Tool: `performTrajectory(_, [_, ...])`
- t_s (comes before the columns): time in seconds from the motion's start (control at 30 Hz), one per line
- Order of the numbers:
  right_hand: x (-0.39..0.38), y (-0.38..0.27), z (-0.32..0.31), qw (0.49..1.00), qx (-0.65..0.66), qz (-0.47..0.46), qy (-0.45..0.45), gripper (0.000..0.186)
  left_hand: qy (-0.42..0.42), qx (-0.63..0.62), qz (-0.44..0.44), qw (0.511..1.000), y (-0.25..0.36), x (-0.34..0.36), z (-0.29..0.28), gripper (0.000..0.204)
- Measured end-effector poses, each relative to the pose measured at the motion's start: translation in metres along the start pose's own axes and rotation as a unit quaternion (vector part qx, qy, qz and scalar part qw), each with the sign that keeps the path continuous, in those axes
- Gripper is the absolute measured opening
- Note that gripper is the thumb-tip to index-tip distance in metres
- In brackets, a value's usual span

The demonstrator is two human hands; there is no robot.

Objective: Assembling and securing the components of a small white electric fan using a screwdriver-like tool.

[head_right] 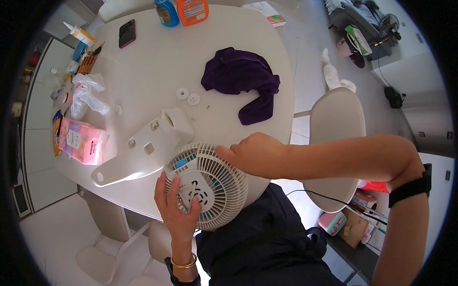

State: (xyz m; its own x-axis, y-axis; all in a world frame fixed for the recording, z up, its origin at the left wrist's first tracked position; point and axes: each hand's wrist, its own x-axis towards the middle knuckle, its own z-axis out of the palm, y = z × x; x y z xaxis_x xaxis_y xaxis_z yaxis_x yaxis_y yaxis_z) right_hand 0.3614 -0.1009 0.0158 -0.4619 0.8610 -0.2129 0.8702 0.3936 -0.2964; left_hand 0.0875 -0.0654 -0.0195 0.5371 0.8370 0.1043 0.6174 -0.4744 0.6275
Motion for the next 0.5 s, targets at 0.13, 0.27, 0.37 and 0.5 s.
performTrajectory(0.13, [0.003, 0.003, -0.011, 0.991, 0.058, 0.091, -0.076, 0.038, 0.001, 0.003, 0.001, 1.0, -0.001, -0.001, -0.001, 0.065])
performTrajectory(0.27, [-0.004, 0.002, -0.009, 0.995, 0.08, 0.026, 0.045, 0.026, 0.0, -0.002, 0.008, 1.0, -0.001, 0.0, 0.002, 0.065])
performTrajectory(0.37, [0.0, -0.002, 0.001, 0.991, 0.122, 0.048, 0.014, 0.017, -0.002, 0.003, 0.0, 1.0, -0.003, -0.002, 0.001, 0.065])
performTrajectory(0.5, [0.002, -0.004, -0.004, 0.983, 0.161, 0.084, -0.009, 0.014, -0.002, -0.001, 0.002, 1.0, -0.002, -0.002, 0.001, 0.066])
